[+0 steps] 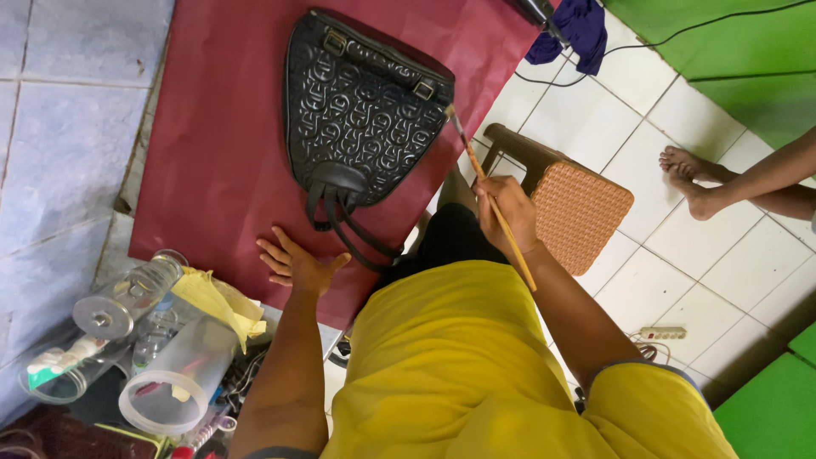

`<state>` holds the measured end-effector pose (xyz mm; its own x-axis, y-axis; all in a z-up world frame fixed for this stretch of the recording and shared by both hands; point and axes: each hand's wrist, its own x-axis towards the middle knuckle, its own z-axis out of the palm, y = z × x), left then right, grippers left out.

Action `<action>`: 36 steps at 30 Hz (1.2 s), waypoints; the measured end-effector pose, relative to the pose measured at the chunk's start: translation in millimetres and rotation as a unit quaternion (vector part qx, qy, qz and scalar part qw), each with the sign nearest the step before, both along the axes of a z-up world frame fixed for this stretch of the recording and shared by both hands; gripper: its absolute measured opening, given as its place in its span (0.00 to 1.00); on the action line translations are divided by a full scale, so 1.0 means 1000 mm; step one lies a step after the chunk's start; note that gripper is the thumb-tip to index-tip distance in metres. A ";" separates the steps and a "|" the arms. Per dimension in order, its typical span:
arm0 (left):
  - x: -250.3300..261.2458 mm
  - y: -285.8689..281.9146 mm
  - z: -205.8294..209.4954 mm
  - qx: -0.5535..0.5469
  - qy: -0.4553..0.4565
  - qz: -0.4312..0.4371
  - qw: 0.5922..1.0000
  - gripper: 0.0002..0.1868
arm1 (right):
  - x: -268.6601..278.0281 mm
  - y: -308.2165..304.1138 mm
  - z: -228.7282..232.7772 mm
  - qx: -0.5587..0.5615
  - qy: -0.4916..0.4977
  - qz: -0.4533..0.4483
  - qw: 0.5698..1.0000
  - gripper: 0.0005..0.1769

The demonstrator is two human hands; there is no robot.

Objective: The person paints a black handbag with a brush, repeatedly dipping it into a container of liquid. After painting, the person uses a hairdryer to dry the surface of the bag.

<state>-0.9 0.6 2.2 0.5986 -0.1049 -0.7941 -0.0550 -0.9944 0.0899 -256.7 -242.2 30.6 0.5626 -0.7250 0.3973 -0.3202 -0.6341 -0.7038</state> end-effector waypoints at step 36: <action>0.005 0.000 0.005 -0.012 0.014 0.005 1.000 0.82 | 0.021 -0.009 -0.028 0.052 -0.022 0.118 0.991 0.04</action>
